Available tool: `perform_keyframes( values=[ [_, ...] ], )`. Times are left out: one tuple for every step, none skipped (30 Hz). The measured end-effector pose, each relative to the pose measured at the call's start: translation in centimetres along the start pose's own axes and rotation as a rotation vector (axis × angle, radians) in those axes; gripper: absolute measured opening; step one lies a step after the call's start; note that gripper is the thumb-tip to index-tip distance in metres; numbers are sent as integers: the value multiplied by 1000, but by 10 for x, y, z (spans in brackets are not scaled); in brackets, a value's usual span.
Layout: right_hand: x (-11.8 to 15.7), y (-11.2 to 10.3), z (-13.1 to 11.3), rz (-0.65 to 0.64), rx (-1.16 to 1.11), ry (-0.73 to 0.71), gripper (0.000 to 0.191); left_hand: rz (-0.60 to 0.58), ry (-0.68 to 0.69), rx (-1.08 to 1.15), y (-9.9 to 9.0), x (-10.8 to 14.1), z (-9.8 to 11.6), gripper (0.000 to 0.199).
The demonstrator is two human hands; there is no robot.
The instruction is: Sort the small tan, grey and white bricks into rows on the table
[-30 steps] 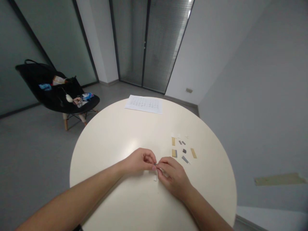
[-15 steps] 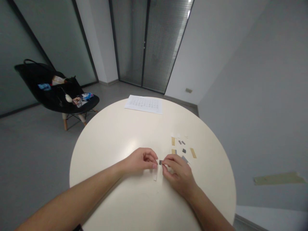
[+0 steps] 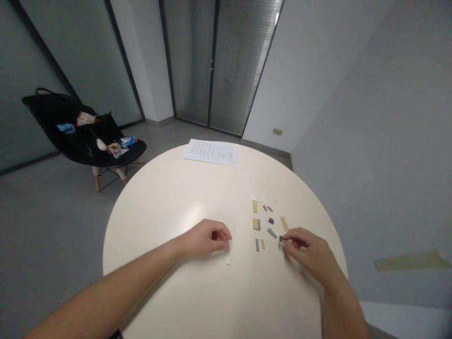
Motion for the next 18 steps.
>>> perform_keyframes(
  values=[
    [0,6,2,-47,-10,24,13,-22,9,-55,2,1,4,18],
    [1,10,3,-82,-19,48,14,-47,27,-116,4,2,8,20],
    [1,13,4,-103,-27,68,15,-73,53,-183,7,3,14,22],
    [2,16,6,-119,-33,82,15,-99,83,-249,10,4,20,25],
    [2,18,7,-134,-37,95,15,-126,113,-311,13,5,25,27],
    [2,20,8,-153,-40,107,15,-149,139,-364,17,5,30,30],
    [2,23,9,-174,-39,117,15,-168,161,-404,20,6,33,31],
    [2,25,10,-193,-37,127,15,-181,180,-434,22,6,36,32],
    [2,27,12,-209,-35,136,15,-190,197,-458,25,7,38,33],
    [2,28,12,-218,-35,141,15,-197,208,-478,27,7,40,33],
    [2,29,13,-218,-37,145,15,-201,213,-495,28,7,41,34],
    [2,29,13,-218,-41,147,16,-204,214,-509,30,7,41,34],
    [2,28,13,-215,-45,148,15,-206,211,-521,31,6,40,34],
    [2,28,12,-211,-46,147,15,-206,207,-532,32,6,40,34],
    [3,28,12,-210,-47,146,15,-205,205,-543,32,6,40,33],
    [3,28,12,-212,-47,143,15,-202,203,-555,33,6,40,31],
    [3,28,12,-217,-48,141,15,-200,203,-565,33,6,40,29],
    [3,29,12,-223,-49,140,14,-198,204,-574,33,5,40,27]
  ],
)
Point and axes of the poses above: each hand's wrist, its own x-axis away from the middle knuckle, its own y-axis out of the palm, z = x × y, the point moved 10 cm from there along -x, towards the middle knuckle, and after that the axes turned 11 degrees about -z, right-handed, at the moved point
